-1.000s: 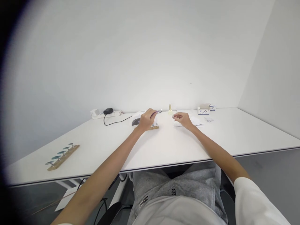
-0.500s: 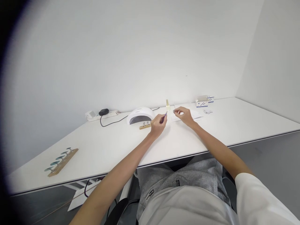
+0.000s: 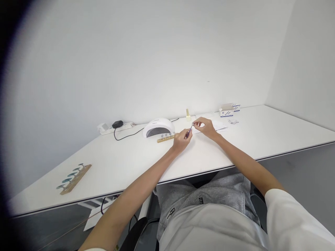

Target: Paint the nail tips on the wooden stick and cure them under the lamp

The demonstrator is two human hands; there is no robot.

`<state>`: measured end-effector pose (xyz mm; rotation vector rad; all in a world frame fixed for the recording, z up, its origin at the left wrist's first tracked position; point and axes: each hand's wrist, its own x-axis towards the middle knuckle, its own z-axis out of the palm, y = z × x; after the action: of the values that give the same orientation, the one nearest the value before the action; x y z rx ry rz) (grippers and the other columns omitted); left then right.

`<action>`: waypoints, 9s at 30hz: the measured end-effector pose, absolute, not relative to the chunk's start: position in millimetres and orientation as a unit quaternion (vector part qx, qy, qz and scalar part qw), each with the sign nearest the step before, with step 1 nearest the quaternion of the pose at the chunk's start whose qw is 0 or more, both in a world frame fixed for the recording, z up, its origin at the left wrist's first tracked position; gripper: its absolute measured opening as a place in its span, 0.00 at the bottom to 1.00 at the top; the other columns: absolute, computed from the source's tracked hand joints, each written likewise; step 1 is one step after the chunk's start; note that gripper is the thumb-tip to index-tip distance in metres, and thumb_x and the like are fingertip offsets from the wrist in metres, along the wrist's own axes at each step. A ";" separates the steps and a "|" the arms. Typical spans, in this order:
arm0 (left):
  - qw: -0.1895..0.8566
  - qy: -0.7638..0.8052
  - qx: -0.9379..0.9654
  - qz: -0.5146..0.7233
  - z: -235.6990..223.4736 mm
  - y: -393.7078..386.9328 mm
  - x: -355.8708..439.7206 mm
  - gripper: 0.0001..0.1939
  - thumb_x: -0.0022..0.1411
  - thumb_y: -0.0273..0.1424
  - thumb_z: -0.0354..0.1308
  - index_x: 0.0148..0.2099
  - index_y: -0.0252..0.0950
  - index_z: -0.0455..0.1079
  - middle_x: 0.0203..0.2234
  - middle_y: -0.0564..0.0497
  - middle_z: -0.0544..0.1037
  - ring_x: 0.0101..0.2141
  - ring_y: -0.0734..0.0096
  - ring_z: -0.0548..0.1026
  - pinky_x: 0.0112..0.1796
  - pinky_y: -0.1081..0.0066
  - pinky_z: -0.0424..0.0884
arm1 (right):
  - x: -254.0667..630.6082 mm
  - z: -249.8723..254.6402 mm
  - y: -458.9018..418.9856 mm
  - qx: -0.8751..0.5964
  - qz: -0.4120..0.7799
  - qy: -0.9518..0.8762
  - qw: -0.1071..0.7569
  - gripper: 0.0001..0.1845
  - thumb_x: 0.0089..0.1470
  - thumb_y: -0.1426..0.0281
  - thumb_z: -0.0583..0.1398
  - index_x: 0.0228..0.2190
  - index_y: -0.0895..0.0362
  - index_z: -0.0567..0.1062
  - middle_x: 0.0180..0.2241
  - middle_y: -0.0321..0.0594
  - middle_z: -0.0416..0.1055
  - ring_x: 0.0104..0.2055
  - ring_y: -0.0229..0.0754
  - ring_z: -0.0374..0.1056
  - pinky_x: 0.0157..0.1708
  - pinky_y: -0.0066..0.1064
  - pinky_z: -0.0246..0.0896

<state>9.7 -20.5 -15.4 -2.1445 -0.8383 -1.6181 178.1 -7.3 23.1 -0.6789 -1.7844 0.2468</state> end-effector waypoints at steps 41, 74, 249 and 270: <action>0.282 -0.237 -0.740 -0.563 -9.2 -17.8 6.1 0.11 0.69 0.28 0.48 0.32 0.34 0.67 0.17 0.55 0.69 0.16 0.82 0.63 0.20 0.76 0.54 | 179.3 25.3 -9.6 -0.247 0.060 -0.781 0.571 0.05 0.55 0.66 0.62 0.30 0.54 0.77 0.29 0.39 0.76 0.27 0.39 0.67 0.29 0.33 0.66; 0.277 -0.245 -0.741 -0.560 -8.9 -17.6 5.2 0.10 0.68 0.28 0.49 0.32 0.35 0.66 0.17 0.55 0.70 0.16 0.81 0.65 0.20 0.76 0.54 | 179.3 26.4 -11.3 -0.258 0.068 -0.780 0.566 0.06 0.54 0.65 0.61 0.29 0.54 0.76 0.29 0.40 0.75 0.27 0.39 0.67 0.29 0.34 0.67; 0.222 -0.253 -0.764 -0.551 -6.1 -18.5 2.0 0.13 0.70 0.32 0.47 0.34 0.35 0.67 0.19 0.54 0.70 0.18 0.79 0.66 0.23 0.76 0.59 | 180.6 27.7 -12.1 -0.252 0.076 -0.775 0.575 0.07 0.55 0.66 0.60 0.27 0.54 0.74 0.28 0.39 0.73 0.27 0.38 0.67 0.29 0.34 0.67; 0.229 -0.257 -0.763 -0.547 -3.6 -21.7 3.7 0.11 0.68 0.29 0.48 0.32 0.36 0.66 0.18 0.55 0.67 0.18 0.79 0.64 0.23 0.74 0.56 | 179.9 28.5 -13.2 -0.252 0.115 -0.762 0.585 0.10 0.54 0.62 0.62 0.27 0.55 0.75 0.28 0.40 0.72 0.28 0.39 0.66 0.31 0.34 0.66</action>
<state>3.7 -21.7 -3.6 -2.1007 -0.7061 -1.5047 179.9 -13.2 28.5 -0.5879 -1.7784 0.2683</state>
